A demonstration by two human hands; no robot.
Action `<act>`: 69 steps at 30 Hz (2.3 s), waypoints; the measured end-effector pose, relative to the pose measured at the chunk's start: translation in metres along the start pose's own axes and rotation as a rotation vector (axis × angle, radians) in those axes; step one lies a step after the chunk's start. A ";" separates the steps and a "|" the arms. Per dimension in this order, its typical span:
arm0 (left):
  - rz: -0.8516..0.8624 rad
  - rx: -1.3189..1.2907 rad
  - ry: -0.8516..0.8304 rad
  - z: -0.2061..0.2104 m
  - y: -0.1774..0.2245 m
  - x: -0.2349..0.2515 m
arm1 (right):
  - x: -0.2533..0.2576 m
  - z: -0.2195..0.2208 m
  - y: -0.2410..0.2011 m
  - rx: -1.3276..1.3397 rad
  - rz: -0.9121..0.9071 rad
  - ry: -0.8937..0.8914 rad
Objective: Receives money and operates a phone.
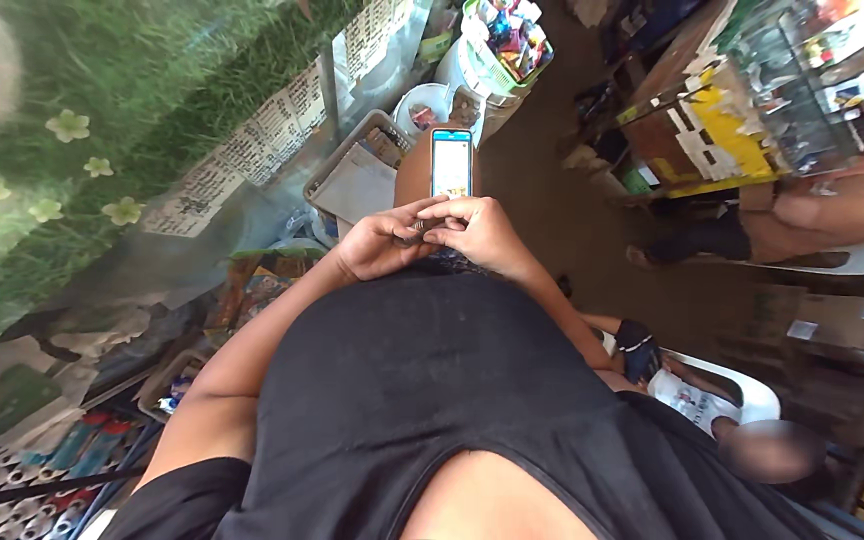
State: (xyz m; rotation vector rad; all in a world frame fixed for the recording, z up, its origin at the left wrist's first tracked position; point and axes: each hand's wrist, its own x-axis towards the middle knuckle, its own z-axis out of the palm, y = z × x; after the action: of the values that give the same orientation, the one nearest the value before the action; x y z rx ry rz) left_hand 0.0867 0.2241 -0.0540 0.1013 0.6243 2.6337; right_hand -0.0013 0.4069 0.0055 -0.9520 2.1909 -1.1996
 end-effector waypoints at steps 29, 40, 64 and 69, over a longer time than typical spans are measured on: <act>-0.011 0.027 -0.017 0.006 0.003 -0.002 | 0.000 0.002 -0.005 0.002 -0.042 -0.014; -0.016 0.021 -0.008 0.005 0.002 0.000 | -0.003 -0.007 0.010 0.299 -0.003 0.051; -0.003 0.029 -0.079 0.001 0.002 0.002 | 0.002 0.004 0.008 0.034 0.001 0.080; -0.012 -0.052 -0.033 -0.002 -0.001 0.003 | 0.000 -0.005 0.011 0.348 0.103 0.058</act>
State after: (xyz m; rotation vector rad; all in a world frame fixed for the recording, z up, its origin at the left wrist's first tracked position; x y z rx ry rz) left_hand 0.0840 0.2249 -0.0565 0.1244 0.5437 2.6287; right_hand -0.0086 0.4134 -0.0012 -0.6592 1.9568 -1.5101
